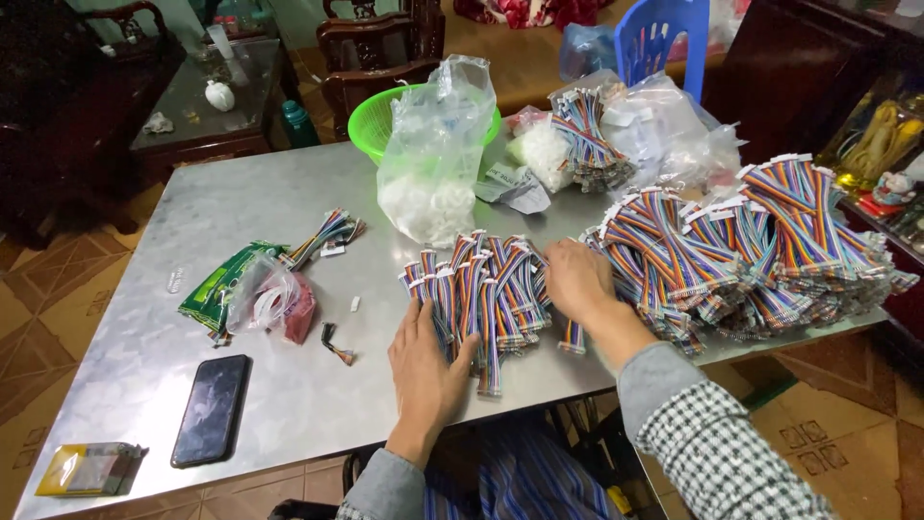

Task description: Sorting and bundling multi-colored ribbon cables on a metal table in a workspace.

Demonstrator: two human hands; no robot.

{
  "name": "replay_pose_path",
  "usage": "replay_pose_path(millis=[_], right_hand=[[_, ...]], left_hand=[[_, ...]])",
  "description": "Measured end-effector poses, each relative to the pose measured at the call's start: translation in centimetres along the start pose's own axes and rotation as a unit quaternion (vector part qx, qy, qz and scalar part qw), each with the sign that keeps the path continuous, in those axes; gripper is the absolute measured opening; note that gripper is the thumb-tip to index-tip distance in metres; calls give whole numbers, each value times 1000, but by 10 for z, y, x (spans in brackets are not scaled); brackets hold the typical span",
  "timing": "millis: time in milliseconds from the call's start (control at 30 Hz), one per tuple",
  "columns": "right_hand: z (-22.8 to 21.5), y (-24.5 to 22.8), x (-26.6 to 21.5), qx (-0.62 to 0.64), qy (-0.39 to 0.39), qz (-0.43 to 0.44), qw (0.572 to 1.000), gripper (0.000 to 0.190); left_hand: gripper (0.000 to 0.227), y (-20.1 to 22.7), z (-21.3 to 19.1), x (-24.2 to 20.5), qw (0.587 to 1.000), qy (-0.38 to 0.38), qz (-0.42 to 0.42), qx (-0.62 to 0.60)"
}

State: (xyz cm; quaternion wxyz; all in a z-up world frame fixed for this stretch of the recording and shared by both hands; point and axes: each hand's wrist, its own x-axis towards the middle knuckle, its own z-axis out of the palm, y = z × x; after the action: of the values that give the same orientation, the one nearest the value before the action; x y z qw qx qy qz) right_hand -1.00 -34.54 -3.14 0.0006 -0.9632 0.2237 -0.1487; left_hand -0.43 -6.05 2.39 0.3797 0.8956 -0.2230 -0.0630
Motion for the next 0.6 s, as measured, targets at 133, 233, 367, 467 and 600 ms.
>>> replay_pose_path(millis=[133, 233, 367, 467, 600], right_hand=[[-6, 10, 13, 15, -13, 7, 1000, 21], [-43, -3, -1, 69, -21, 62, 995, 25], [-65, -28, -27, 190, -125, 86, 970, 36], [-36, -46, -30, 267, -151, 95, 947, 44], [1, -48, -16, 333, -121, 58, 933, 37]], left_hand=[[85, -5, 3, 2, 1000, 1, 13, 5], [81, -2, 2, 4, 1000, 1, -17, -5], [103, -2, 0, 27, 998, 26, -55, -33], [118, 6, -3, 54, 996, -7, -71, -59], [132, 35, -13, 60, 994, -89, -61, 3]])
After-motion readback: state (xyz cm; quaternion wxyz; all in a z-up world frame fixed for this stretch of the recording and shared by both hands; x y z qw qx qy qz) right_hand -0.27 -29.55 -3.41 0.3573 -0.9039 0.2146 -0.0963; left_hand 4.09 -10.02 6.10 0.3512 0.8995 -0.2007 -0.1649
